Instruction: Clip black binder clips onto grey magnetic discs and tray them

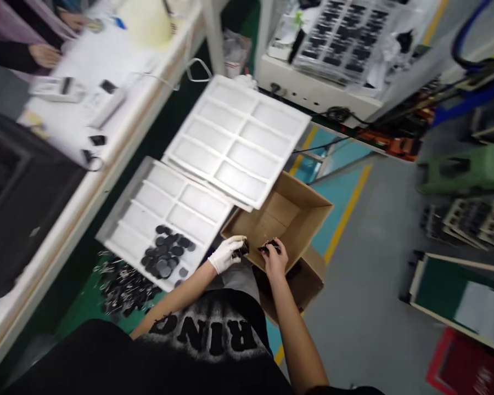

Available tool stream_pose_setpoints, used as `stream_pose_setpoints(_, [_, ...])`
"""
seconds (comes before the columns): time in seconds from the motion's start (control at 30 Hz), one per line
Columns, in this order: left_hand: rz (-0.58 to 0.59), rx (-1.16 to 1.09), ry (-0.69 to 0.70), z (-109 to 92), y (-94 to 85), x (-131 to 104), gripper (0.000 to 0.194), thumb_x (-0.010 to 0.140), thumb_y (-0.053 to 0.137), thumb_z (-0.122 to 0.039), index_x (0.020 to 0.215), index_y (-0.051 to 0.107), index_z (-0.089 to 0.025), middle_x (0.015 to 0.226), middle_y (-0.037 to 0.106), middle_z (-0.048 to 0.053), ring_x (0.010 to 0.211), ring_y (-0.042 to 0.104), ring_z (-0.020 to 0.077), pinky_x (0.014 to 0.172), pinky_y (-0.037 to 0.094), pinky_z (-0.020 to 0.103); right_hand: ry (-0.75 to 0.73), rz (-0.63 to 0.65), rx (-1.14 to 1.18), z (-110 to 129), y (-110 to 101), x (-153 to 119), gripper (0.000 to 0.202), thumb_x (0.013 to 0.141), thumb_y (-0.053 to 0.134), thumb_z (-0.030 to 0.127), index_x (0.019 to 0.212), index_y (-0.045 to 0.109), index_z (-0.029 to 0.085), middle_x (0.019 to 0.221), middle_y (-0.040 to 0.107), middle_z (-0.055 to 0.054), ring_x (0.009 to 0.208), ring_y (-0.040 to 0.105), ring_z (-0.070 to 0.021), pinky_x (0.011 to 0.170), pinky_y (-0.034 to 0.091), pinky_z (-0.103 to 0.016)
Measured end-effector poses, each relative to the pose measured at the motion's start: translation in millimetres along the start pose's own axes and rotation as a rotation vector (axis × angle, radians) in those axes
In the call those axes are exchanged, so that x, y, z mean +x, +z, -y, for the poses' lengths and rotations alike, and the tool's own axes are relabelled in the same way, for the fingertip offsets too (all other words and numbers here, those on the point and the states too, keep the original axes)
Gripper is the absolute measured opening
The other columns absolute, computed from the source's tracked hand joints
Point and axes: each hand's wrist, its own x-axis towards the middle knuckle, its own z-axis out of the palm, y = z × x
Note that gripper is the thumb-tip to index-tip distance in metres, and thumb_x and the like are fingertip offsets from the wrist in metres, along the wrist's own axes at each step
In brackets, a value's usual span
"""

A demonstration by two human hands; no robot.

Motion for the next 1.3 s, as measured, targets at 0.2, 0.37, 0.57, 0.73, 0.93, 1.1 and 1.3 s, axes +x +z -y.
stream_pose_setpoints(0.2, [-0.330,-0.047,0.172,25.3,-117.5,-160.3,0.049,0.071,0.078,-0.054,0.110,0.076,-0.025,0.100,0.072,0.010,0.074,0.069,0.0186,0.051,0.052,0.026,-0.217,0.492,-0.260,-16.3,66.3,-113.2,0.039,0.062,0.069,0.028,0.101,0.073,0.024,0.097,0.072,-0.005,0.079,0.068,-0.0220,0.063,0.059,-0.036])
stream_pose_setpoints(0.37, [-0.896,0.071,0.306,61.6,-214.0,-249.6,0.048,0.083,0.067,-0.054,0.120,0.070,-0.024,0.108,0.073,0.008,0.085,0.069,0.0211,0.065,0.060,0.033,-0.461,1.020,-0.535,-63.9,145.9,-225.3,0.040,0.061,0.068,0.013,0.098,0.079,0.025,0.111,0.072,-0.006,0.114,0.063,-0.0298,0.106,0.051,-0.046])
stream_pose_setpoints(0.57, [-1.502,0.325,0.350,92.2,-302.2,-296.6,0.030,0.093,0.057,-0.036,0.116,0.070,-0.022,0.131,0.063,0.012,0.137,0.051,0.0255,0.122,0.040,0.043,-0.685,1.401,-0.763,-132.3,198.9,-324.8,0.046,0.072,0.066,0.007,0.112,0.078,0.027,0.129,0.058,-0.008,0.112,0.063,-0.0251,0.105,0.052,-0.039])
stream_pose_setpoints(0.73, [-1.516,0.550,0.357,109.7,-333.4,-287.1,0.023,0.089,0.063,-0.028,0.108,0.075,-0.022,0.126,0.061,0.014,0.130,0.056,0.0263,0.119,0.043,0.041,-0.791,1.443,-0.873,-151.2,238.2,-353.0,0.052,0.086,0.057,0.009,0.135,0.066,0.027,0.144,0.044,-0.011,0.133,0.051,-0.0293,0.116,0.042,-0.043])
stream_pose_setpoints(0.93, [-1.409,0.736,0.388,128.9,-329.0,-252.8,0.035,0.094,0.060,-0.033,0.126,0.071,-0.022,0.146,0.052,0.015,0.140,0.048,0.0284,0.122,0.038,0.044,-0.650,1.457,-1.097,-165.8,296.7,-348.3,0.050,0.086,0.072,0.020,0.135,0.062,0.021,0.141,0.048,-0.014,0.119,0.060,-0.0316,0.105,0.051,-0.049])
stream_pose_setpoints(1.1, [-1.445,0.730,0.391,132.8,-332.0,-240.0,0.049,0.099,0.053,-0.041,0.141,0.061,-0.019,0.157,0.043,0.018,0.149,0.038,0.0320,0.125,0.030,0.048,-0.543,1.501,-1.165,-176.5,306.4,-339.9,0.054,0.096,0.066,0.042,0.145,0.052,0.023,0.153,0.048,-0.013,0.134,0.052,-0.0338,0.109,0.046,-0.061])
stream_pose_setpoints(1.3, [-1.414,0.658,0.411,134.2,-346.5,-253.3,0.051,0.102,0.045,-0.041,0.149,0.054,-0.021,0.156,0.046,0.015,0.149,0.041,0.0268,0.126,0.032,0.043,-0.560,1.497,-1.044,-168.3,300.1,-342.8,0.059,0.095,0.061,0.026,0.152,0.048,0.023,0.158,0.046,-0.014,0.140,0.050,-0.0326,0.118,0.041,-0.056])
